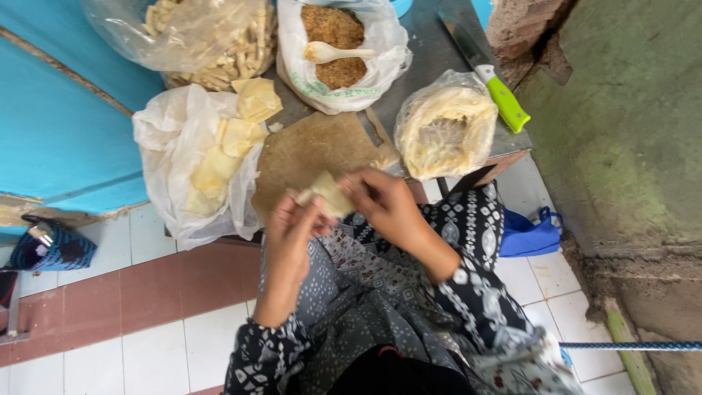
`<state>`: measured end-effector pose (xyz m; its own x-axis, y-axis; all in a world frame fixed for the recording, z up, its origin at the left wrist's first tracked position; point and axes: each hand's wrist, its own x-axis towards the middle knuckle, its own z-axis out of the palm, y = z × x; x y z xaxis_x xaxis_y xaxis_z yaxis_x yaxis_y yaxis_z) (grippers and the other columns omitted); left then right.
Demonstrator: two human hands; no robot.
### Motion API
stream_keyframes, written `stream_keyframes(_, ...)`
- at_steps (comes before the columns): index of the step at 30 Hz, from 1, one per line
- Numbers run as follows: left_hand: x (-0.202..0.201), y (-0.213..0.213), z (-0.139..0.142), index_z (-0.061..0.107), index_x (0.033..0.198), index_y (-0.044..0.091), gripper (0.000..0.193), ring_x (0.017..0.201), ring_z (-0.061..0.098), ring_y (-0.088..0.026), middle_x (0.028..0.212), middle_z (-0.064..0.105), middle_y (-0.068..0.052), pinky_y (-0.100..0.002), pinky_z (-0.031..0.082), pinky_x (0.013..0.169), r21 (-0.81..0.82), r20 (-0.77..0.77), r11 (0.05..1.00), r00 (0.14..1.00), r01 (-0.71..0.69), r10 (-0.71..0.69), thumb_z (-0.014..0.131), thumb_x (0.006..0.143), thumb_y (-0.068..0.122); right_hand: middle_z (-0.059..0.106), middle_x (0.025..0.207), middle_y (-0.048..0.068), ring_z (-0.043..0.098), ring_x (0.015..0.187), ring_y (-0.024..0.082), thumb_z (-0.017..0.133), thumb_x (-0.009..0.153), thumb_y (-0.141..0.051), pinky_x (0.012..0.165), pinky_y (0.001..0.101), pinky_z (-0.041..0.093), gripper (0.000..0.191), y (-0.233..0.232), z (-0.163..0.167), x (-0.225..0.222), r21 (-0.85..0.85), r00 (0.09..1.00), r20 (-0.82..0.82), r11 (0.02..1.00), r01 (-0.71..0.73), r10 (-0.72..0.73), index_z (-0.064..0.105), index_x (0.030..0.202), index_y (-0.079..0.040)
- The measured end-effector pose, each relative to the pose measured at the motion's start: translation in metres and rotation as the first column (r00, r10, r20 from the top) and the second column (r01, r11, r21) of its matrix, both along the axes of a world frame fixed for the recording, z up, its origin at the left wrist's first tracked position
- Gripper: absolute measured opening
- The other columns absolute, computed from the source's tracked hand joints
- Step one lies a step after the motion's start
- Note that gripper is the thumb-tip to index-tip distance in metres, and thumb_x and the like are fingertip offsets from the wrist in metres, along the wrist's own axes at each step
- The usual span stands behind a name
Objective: The person sits at a low table and folds triangular pastry wrappers around a brown sugar filling. They take a wrapper, spoon filling from a bag onto it, fold the wrapper over the filling, and set the folded pastry aside, repeating the process.
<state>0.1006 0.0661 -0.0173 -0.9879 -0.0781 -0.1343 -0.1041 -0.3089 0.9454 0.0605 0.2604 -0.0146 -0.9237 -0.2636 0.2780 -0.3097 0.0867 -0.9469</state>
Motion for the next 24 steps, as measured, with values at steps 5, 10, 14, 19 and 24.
stream_keyframes(5, -0.05, -0.005, 0.019, 0.07, 0.102, 0.004, 0.023, 0.067, 0.074, -0.013, 0.082, 0.076, -0.005, -0.028, 0.055, 0.058, -0.613, -0.056, 0.78, 0.992, -0.126, 0.116, 0.062, 0.101, 0.026, 0.069, 0.115, 0.021, 0.072, 0.085, 0.031, 0.063, 0.096, -0.002, 0.076, 0.0389, 0.058, 0.035, -0.011, 0.039, -0.061, 0.317, 0.92, -0.378, 0.919, 0.234, -0.104, 0.064, 0.131, 0.003)
stream_keyframes(10, -0.066, -0.014, 0.021, 0.076, 0.089, 0.006, 0.033, 0.065, 0.074, -0.025, 0.067, 0.072, -0.01, -0.041, 0.054, 0.064, -0.926, -0.056, 0.367, 0.993, -0.089, 0.1, 0.059, 0.099, 0.033, 0.065, 0.115, 0.018, 0.07, 0.095, 0.039, 0.063, 0.091, -0.001, 0.08, 0.0445, 0.057, 0.03, 0.043, 0.051, -0.029, 0.426, 0.81, -0.519, 0.739, 0.522, -0.273, 0.072, 0.12, -0.004)
stream_keyframes(14, -0.068, -0.027, 0.019, 0.076, 0.085, 0.006, 0.038, 0.073, 0.069, -0.038, 0.073, 0.07, -0.015, -0.049, 0.053, 0.068, -0.985, -0.06, 0.16, 0.997, -0.069, 0.058, 0.064, 0.1, 0.039, 0.061, 0.107, 0.018, 0.065, 0.096, 0.038, 0.067, 0.091, -0.005, 0.081, 0.0455, 0.054, 0.023, 0.08, 0.037, -0.017, 0.609, 0.86, -0.452, 0.623, 0.491, -0.236, 0.075, 0.113, -0.005)
stream_keyframes(19, -0.07, -0.037, 0.024, 0.071, 0.087, 0.007, 0.03, 0.084, 0.068, -0.038, 0.09, 0.07, -0.014, -0.051, 0.053, 0.069, -0.974, -0.118, 0.183, 0.989, -0.134, 0.092, 0.073, 0.087, 0.037, 0.06, 0.104, 0.015, 0.063, 0.099, 0.037, 0.072, 0.092, -0.011, 0.083, 0.0462, 0.052, 0.012, 0.071, 0.031, -0.02, 0.731, 0.891, -0.424, 0.519, 0.443, -0.163, 0.076, 0.103, -0.007)
stream_keyframes(24, -0.075, -0.044, 0.025, 0.07, 0.093, 0.011, 0.02, 0.092, 0.067, -0.038, 0.104, 0.065, -0.013, -0.051, 0.054, 0.074, -0.948, -0.16, 0.268, 0.985, -0.171, 0.062, 0.074, 0.086, 0.029, 0.061, 0.105, 0.015, 0.063, 0.101, 0.037, 0.075, 0.086, -0.011, 0.085, 0.0442, 0.052, 0.019, 0.066, 0.046, -0.029, 0.729, 0.904, -0.421, 0.564, 0.388, -0.078, 0.077, 0.104, -0.008)
